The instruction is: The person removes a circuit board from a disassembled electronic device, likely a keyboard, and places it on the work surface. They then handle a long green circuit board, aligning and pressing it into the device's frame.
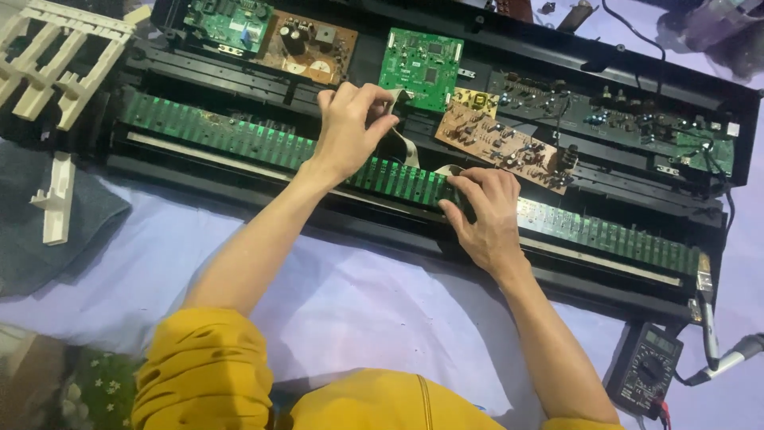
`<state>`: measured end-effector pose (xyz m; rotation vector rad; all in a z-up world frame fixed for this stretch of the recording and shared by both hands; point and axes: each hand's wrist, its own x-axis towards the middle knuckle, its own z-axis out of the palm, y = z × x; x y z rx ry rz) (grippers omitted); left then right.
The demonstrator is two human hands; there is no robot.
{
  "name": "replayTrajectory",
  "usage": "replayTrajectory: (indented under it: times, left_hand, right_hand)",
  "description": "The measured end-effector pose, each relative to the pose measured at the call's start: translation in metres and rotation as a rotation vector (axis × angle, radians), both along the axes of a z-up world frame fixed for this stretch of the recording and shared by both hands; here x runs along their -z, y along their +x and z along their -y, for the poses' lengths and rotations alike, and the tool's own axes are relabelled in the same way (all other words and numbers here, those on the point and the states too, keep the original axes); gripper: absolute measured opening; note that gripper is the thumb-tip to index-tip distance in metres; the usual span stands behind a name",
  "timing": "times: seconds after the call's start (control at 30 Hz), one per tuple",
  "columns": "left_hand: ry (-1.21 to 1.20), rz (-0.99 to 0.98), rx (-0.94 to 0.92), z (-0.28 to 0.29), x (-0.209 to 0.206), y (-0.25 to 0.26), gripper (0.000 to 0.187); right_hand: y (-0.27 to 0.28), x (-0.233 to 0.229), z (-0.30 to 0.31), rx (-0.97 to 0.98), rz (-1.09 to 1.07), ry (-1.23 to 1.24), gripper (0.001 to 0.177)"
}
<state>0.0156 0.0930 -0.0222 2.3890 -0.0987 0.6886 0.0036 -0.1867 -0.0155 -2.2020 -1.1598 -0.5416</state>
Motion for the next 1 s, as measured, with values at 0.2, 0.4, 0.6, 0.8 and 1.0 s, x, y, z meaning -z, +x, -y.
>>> replayTrajectory:
  times: [0.2, 0.4, 0.6, 0.8, 1.0]
  left_hand:
    - [-0.017, -0.016, 0.035, -0.005, -0.005, -0.008, 0.027]
    - [0.261, -0.211, -0.220, -0.072, -0.033, -0.012, 0.035]
    - [0.142, -0.498, -0.136, -0.102, -0.039, -0.029, 0.039]
    - [0.114, -0.434, -0.125, -0.104, -0.034, -0.029, 0.035]
    - [0.135, -0.479, -0.138, -0.102, -0.036, -0.028, 0.037]
  right_hand:
    - [-0.001, -0.003, -0.002, -0.014, 0.008, -0.001, 0.027]
    - [0.000, 0.002, -0.001, 0.005, 0.001, 0.021, 0.023]
    - [0.001, 0.005, -0.001, 0.015, 0.013, 0.006, 0.023]
    - [0.002, 0.006, 0.000, 0.013, 0.021, 0.001, 0.023]
    - [0.001, 0.006, 0.000, 0.013, 0.015, -0.006, 0.023]
